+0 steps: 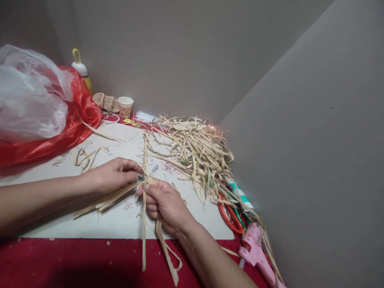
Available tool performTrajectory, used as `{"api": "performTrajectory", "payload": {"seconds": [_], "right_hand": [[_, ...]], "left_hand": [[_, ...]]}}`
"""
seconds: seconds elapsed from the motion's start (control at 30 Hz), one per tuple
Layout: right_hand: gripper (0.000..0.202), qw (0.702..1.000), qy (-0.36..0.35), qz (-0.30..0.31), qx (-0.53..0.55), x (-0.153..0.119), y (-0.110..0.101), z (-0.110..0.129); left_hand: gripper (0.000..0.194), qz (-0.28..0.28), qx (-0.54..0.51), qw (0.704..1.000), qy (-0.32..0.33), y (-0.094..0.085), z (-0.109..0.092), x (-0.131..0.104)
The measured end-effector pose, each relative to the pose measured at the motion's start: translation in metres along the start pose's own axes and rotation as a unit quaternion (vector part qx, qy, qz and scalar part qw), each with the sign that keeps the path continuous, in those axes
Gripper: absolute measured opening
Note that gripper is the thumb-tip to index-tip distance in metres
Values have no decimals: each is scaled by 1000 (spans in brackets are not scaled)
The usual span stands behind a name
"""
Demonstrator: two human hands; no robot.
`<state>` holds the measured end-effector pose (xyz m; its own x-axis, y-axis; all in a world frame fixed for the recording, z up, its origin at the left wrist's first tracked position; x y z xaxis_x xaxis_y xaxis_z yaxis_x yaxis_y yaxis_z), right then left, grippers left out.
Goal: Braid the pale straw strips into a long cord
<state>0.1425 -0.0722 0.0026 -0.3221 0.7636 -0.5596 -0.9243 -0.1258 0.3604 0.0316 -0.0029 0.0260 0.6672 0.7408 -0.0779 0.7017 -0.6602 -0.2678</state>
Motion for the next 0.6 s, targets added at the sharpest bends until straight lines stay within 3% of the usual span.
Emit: {"api": "performTrajectory", "payload": {"seconds": [0.1,0.17,0.37,0.6], "right_hand": [[24,1000,6,19,-3,0,1,0],[25,1000,12,22,-14,1,0,-1],[25,994,4,8,-105,2,-5,-2],[34,969,-22,-24,-245,1,-5,4]], "left_hand": [[15,72,-129,987,-58,20,12,-4],[17,107,-154,979,-83,28,14,-8],[23,109,-62,992,11,17,2,-3],[34,146,-55,987,-39,20,16,-4]]}}
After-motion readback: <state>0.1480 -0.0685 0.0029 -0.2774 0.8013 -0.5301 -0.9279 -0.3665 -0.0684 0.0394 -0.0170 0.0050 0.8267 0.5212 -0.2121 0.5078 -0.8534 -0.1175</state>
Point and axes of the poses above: each hand's wrist, its own x-axis towards the middle knuckle, its own y-axis out of the palm, z = x × y, the point moved 5 cm from there along x, towards the middle knuckle, and after that the axes turned 11 degrees about y, right-handed, at the moved point
